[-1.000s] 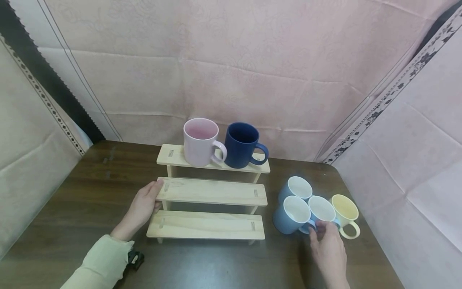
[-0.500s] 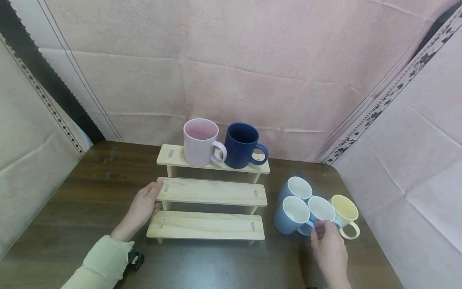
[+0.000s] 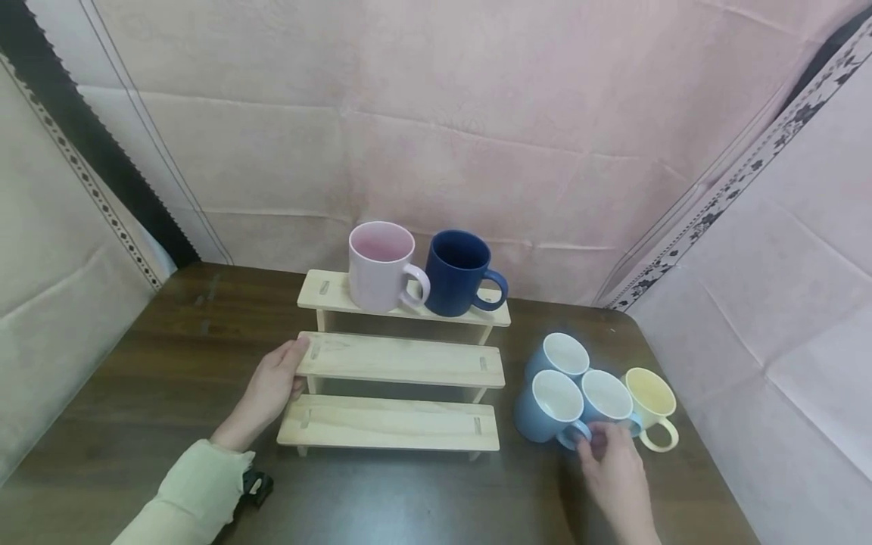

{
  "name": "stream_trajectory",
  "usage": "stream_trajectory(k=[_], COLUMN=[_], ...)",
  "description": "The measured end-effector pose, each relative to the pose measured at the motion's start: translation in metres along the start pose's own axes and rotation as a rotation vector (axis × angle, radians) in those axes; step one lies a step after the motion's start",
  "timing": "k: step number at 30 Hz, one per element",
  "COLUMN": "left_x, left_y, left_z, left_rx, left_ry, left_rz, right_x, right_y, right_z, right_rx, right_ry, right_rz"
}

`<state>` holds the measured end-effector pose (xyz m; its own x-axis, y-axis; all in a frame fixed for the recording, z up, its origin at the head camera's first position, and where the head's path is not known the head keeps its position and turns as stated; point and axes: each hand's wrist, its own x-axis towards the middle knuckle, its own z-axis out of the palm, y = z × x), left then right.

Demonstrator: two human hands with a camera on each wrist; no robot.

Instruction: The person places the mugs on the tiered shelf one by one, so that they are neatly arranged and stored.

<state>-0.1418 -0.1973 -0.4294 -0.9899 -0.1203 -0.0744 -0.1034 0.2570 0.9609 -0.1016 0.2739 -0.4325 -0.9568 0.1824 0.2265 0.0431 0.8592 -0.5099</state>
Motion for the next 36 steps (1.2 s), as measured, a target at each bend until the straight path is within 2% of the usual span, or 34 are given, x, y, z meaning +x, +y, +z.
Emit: stream_trajectory(k=[7, 10, 13, 18, 22, 26, 31, 36], left_x=[0.0, 0.0, -0.001, -0.001, -0.001, -0.001, -0.001, -0.001], left_y=[0.001, 0.0, 0.001, 0.001, 0.002, 0.003, 0.002, 0.001], left_z=[0.0, -0.001, -0.001, -0.001, -0.001, -0.001, -0.001, -0.001], left_rx=[-0.004, -0.01, -0.013, -0.008, -0.003, 0.002, 0.004, 0.009], left_ry=[-0.006, -0.003, -0.009, -0.024, -0.015, -0.011, -0.012, -0.012], left_rz=[0.006, -0.002, -0.013, -0.017, -0.012, -0.01, -0.012, -0.009], right_x=[-0.003, -0.003, -0.005, -0.009, -0.008, -0.008, -0.008, -0.009], right_y=[0.002, 0.003, 0.004, 0.008, 0.008, 0.008, 0.01, 0.014], right_z=[0.0, 0.002, 0.005, 0.012, 0.012, 0.009, 0.005, 0.003], right_rx=[0.04, 0.047, 0.038, 0.01, 0.008, -0.001, -0.024, -0.023], right_ry=[-0.095, -0.102, -0.05, 0.118, 0.205, 0.233, 0.225, 0.26], right_rz=[-0.024, -0.055, -0.114, -0.216, -0.249, -0.248, -0.218, -0.237])
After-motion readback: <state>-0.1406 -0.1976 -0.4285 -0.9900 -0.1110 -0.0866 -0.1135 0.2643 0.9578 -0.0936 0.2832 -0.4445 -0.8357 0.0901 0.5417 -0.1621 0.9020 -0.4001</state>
